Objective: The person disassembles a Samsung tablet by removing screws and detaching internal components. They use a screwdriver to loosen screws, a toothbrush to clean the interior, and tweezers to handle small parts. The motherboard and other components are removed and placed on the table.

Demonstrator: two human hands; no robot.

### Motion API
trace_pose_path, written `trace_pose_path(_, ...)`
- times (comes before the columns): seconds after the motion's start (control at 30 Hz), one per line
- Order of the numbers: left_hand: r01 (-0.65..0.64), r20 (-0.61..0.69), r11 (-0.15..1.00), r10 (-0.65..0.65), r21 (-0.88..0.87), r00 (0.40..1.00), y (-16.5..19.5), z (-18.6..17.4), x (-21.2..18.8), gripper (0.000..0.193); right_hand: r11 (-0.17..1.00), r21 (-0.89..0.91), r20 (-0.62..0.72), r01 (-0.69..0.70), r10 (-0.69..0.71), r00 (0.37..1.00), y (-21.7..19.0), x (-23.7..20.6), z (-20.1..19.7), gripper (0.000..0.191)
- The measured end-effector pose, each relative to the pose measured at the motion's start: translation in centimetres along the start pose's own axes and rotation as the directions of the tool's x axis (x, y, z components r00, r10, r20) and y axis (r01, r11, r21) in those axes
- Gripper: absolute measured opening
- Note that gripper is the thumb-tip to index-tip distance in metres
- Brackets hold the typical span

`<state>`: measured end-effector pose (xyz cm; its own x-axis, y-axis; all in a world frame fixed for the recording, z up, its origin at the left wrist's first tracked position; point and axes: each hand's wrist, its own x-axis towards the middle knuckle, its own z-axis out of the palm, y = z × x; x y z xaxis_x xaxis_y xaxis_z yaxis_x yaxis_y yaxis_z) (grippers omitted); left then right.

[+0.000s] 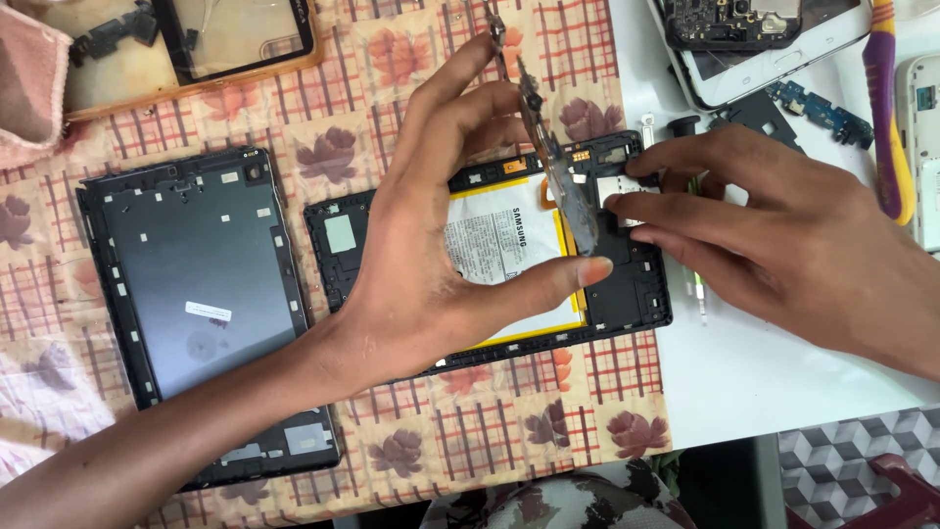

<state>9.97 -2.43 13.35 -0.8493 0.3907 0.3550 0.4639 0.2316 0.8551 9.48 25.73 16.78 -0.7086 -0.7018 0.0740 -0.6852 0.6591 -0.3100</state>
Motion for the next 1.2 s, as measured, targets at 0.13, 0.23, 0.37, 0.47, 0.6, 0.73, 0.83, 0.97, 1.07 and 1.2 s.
trace_pose_path(0.13,0.009,-0.021,0.999,-0.009,-0.037,1.0,-0.4,0.1,-0.1,0.092,1.0,-0.022,0.059,-0.018,0.019,0.998,0.1,0.0,0.2,0.045)
trace_pose_path(0.23,0.008,-0.025,0.999,-0.01,-0.05,1.0,-0.6,0.1,-0.2,0.092,0.999,-0.035,0.06,-0.006,0.009,0.998,0.0,0.0,0.2,0.049)
trace_pose_path(0.37,0.023,-0.02,0.999,-0.024,-0.046,1.0,-0.6,0.1,-0.2,0.093,0.999,-0.045,0.038,0.0,0.002,0.999,0.0,0.3,0.2,0.045)
trace_pose_path(0.47,0.026,-0.018,0.999,-0.027,-0.044,0.999,-0.6,0.0,-0.1,0.093,0.999,-0.031,-0.022,-0.009,0.008,1.0,-0.1,0.4,0.1,0.037)
trace_pose_path(0.6,0.013,-0.021,0.999,-0.014,-0.038,1.0,-0.5,0.0,-0.1,0.094,0.998,-0.064,-0.026,-0.017,0.016,1.0,-0.3,0.6,0.2,0.037)
trace_pose_path(0.73,0.015,-0.019,0.999,-0.016,-0.029,1.0,-0.5,0.0,0.0,0.095,0.997,-0.076,-0.02,0.001,-0.002,1.0,-0.4,0.8,0.0,0.039)
trace_pose_path(0.83,0.031,-0.02,0.999,-0.031,-0.033,0.999,-0.5,0.0,-0.1,0.095,1.0,-0.016,-0.03,-0.004,0.003,1.0,-0.5,1.0,-0.1,0.033)
trace_pose_path(0.97,0.033,-0.024,0.998,-0.034,-0.044,0.999,-0.5,0.0,-0.1,0.094,0.995,0.036,-0.077,0.091,-0.088,0.993,-0.6,1.4,0.0,0.03)
trace_pose_path(1.07,0.01,-0.025,0.999,-0.011,-0.042,1.0,-0.7,-0.1,-0.2,0.095,0.997,0.03,-0.068,0.072,-0.069,0.995,-0.6,1.6,-0.2,0.03)
trace_pose_path(1.2,-0.01,-0.022,0.999,0.009,-0.046,1.0,-0.9,-0.2,-0.3,0.095,0.998,0.002,-0.053,0.059,-0.059,0.997,-0.6,1.8,-0.2,0.03)
